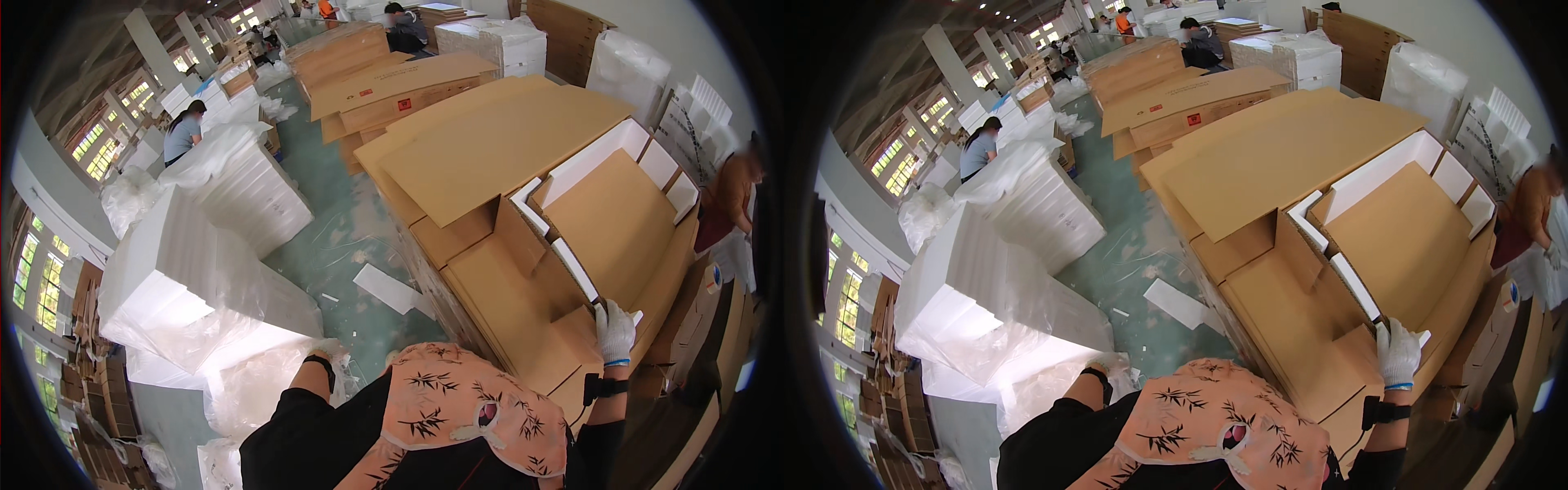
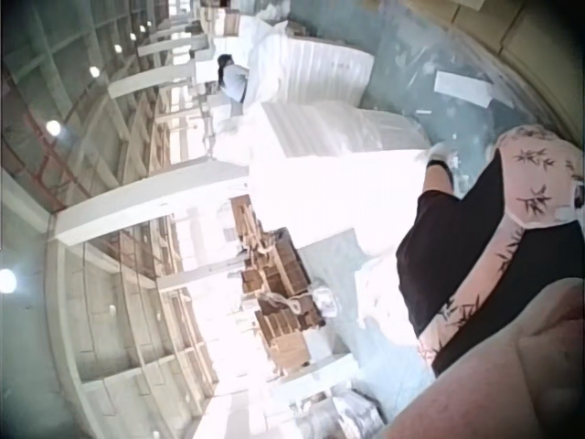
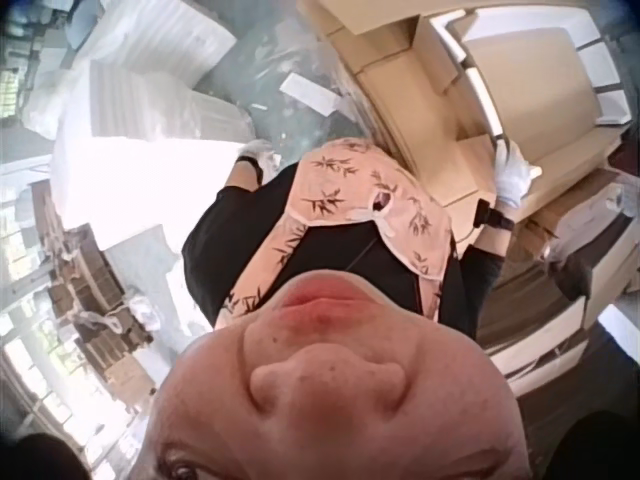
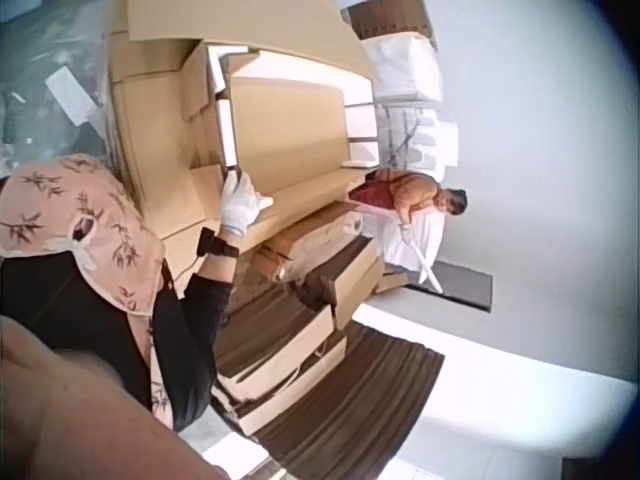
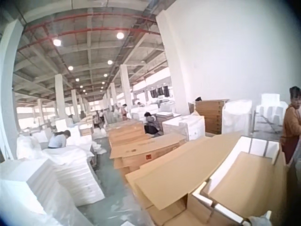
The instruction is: The person assembles and packs large cardboard boxes in a warehouse environment. They place white foam corner protectors and a large white foam sheet into the box, then fold the cardboard flaps to close it. Finally, they secure the box using a handheld tape dispenser.
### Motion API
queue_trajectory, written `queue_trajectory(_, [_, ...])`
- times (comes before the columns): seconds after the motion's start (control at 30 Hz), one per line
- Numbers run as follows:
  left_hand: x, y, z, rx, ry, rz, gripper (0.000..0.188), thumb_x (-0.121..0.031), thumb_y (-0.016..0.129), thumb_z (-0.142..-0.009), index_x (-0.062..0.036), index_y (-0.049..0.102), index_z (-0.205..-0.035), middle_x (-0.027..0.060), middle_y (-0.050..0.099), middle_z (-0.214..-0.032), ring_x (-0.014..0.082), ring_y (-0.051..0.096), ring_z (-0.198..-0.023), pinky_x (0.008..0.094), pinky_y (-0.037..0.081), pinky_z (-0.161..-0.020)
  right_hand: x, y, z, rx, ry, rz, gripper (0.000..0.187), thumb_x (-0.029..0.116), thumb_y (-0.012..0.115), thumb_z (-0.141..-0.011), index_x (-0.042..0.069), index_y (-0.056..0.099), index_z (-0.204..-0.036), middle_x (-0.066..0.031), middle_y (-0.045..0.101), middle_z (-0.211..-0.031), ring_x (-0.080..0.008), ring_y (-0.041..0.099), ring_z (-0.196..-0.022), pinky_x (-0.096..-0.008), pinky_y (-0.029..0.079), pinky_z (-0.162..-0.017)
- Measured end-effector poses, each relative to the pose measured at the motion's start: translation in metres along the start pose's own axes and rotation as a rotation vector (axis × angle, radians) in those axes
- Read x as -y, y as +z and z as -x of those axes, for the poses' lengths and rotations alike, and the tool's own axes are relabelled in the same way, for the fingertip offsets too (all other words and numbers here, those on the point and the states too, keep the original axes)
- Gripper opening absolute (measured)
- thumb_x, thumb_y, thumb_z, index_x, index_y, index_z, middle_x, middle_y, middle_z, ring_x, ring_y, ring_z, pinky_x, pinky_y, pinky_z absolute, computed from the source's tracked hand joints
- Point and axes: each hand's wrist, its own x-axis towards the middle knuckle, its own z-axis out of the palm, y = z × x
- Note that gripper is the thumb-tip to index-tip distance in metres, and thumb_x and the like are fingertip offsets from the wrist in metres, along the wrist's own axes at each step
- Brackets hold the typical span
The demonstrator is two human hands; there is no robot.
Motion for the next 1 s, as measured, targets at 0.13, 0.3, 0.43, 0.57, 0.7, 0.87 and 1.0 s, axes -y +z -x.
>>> queue_trajectory(0.13, [-0.051,-0.020,-0.004,0.017,0.094,0.091,0.057,-0.049,0.053,-0.086,-0.0063,0.065,-0.122,0.0229,0.063,-0.127,0.0391,0.060,-0.118,0.0460,0.045,-0.101,0.012,-0.014,0.010,-0.088,0.131,0.398,0.032,0.034,0.055,-0.095,0.006,0.065,-0.107,-0.0158,0.070,-0.082,-0.0399,0.064,-0.088,-0.0604,0.031,-0.104])
queue_trajectory(0.3, [-0.035,-0.071,0.011,-0.092,0.074,0.339,0.048,-0.042,0.050,-0.089,-0.0077,0.070,-0.115,0.0212,0.066,-0.121,0.0393,0.059,-0.116,0.0450,0.045,-0.099,0.013,0.006,0.015,-0.156,0.234,0.457,0.040,0.037,0.046,-0.099,0.006,0.062,-0.120,-0.0151,0.071,-0.095,-0.0353,0.064,-0.097,-0.0547,0.033,-0.105])
queue_trajectory(0.43, [-0.014,-0.148,0.062,-0.424,0.076,0.501,0.041,-0.039,0.055,-0.090,-0.0101,0.070,-0.116,0.0199,0.068,-0.116,0.0399,0.061,-0.110,0.0467,0.047,-0.095,0.027,0.005,0.009,-0.045,0.403,0.471,0.042,0.038,0.042,-0.101,0.010,0.058,-0.127,-0.0134,0.070,-0.105,-0.0312,0.063,-0.104,-0.0529,0.037,-0.098])
queue_trajectory(0.57, [0.067,-0.216,0.104,-1.070,-0.174,0.078,0.046,-0.036,0.063,-0.090,-0.0101,0.061,-0.128,0.0173,0.066,-0.118,0.0378,0.061,-0.112,0.0462,0.046,-0.100,0.022,0.004,0.008,0.011,0.447,0.446,0.044,0.040,0.042,-0.100,0.011,0.057,-0.129,-0.0141,0.069,-0.113,-0.0328,0.062,-0.108,-0.0526,0.037,-0.096])
queue_trajectory(0.7, [0.142,-0.309,0.172,-1.630,-0.210,0.258,0.038,-0.015,0.060,-0.093,-0.0007,0.058,-0.128,0.0233,0.061,-0.128,0.0411,0.058,-0.117,0.0469,0.048,-0.099,0.012,0.005,0.011,0.011,0.454,0.475,0.044,0.039,0.042,-0.100,0.010,0.056,-0.129,-0.0150,0.068,-0.114,-0.0337,0.062,-0.108,-0.0524,0.039,-0.095])
queue_trajectory(0.87, [0.266,-0.353,0.196,-1.532,-0.618,-0.060,0.049,-0.039,0.059,-0.094,-0.0063,0.060,-0.130,0.0207,0.060,-0.131,0.0397,0.058,-0.118,0.0468,0.048,-0.099,0.022,0.012,0.002,0.008,0.448,0.416,0.040,0.037,0.041,-0.099,0.011,0.060,-0.125,-0.0133,0.068,-0.116,-0.0345,0.061,-0.109,-0.0527,0.039,-0.096])
queue_trajectory(1.0, [0.251,-0.375,0.181,-1.016,-0.705,0.250,0.062,-0.052,0.061,-0.087,-0.0059,0.061,-0.129,0.0210,0.059,-0.131,0.0379,0.057,-0.121,0.0464,0.047,-0.099,-0.001,0.022,0.010,-0.118,0.342,0.484,0.036,0.035,0.041,-0.099,0.013,0.063,-0.116,-0.0073,0.066,-0.120,-0.0348,0.061,-0.108,-0.0531,0.040,-0.093])
